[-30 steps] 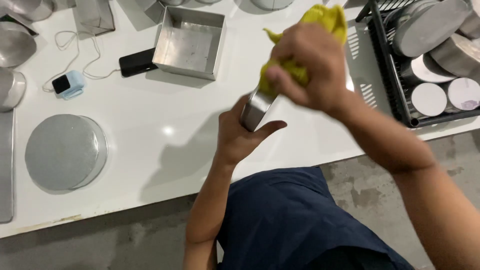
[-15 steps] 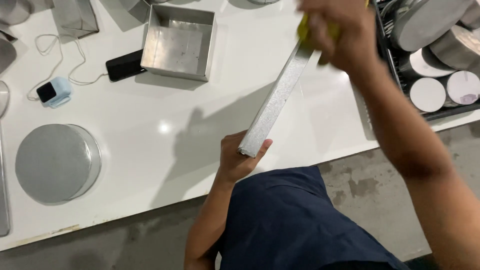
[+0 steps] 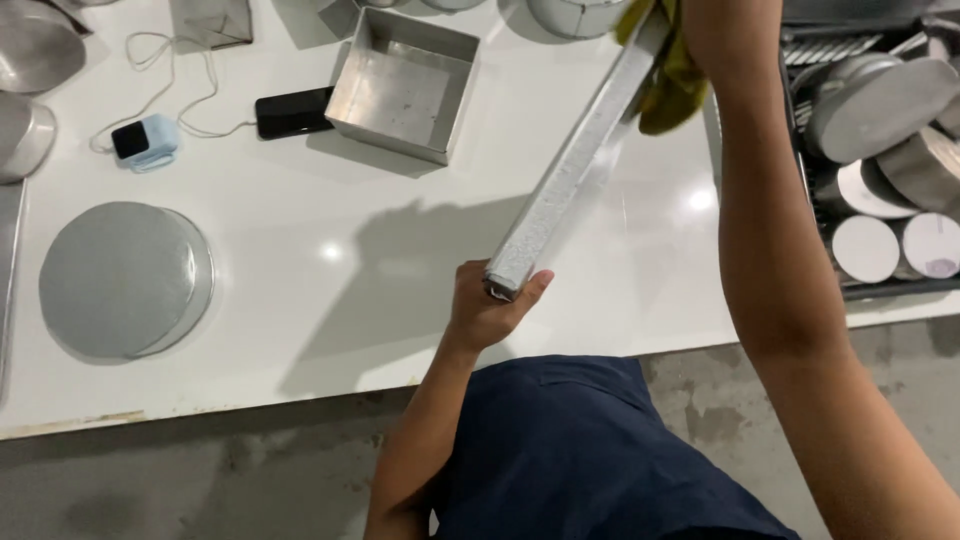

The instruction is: Clean a metal baking tray by wiping it down with a yellow cloth on a kitchen counter.

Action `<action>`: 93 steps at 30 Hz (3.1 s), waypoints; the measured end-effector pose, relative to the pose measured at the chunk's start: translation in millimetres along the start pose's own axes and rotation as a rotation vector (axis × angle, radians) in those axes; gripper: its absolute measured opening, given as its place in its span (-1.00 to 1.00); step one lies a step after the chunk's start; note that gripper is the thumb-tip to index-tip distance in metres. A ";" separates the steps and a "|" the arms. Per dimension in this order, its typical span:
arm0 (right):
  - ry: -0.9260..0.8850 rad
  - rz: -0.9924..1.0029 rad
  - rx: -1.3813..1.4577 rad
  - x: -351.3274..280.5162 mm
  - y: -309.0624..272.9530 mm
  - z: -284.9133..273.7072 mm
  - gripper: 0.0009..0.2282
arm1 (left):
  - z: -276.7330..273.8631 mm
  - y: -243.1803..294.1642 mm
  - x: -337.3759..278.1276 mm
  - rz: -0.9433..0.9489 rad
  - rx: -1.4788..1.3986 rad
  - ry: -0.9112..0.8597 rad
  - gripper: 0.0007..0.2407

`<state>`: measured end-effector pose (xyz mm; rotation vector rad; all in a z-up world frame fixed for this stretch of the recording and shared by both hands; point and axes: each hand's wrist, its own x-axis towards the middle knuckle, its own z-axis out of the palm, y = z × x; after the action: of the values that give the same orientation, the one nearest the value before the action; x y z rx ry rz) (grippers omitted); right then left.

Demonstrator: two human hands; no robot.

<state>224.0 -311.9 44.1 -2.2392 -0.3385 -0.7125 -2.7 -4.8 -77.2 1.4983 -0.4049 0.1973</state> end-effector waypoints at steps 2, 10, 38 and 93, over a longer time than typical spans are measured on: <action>0.027 -0.182 -0.298 -9.1 -33.1 2.6 -0.78 | 1.9 14.0 2.6 0.085 0.030 -0.003 -0.86; -0.027 -0.638 -0.053 -129.4 -178.4 31.5 -0.87 | 9.9 1.7 5.7 -0.098 0.093 -0.064 -0.84; 0.169 0.388 0.723 -43.3 186.2 75.2 -0.63 | 4.8 -91.5 -11.8 0.286 -0.126 0.234 -0.18; -0.297 -0.295 -0.101 -211.2 -141.7 70.3 -0.71 | 8.0 -71.2 -20.8 -0.231 0.147 -0.049 -0.80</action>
<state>17.9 -168.5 -37.0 -2.4214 -0.8079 -0.5536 3.6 -15.4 -150.8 1.6832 -0.2569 0.0072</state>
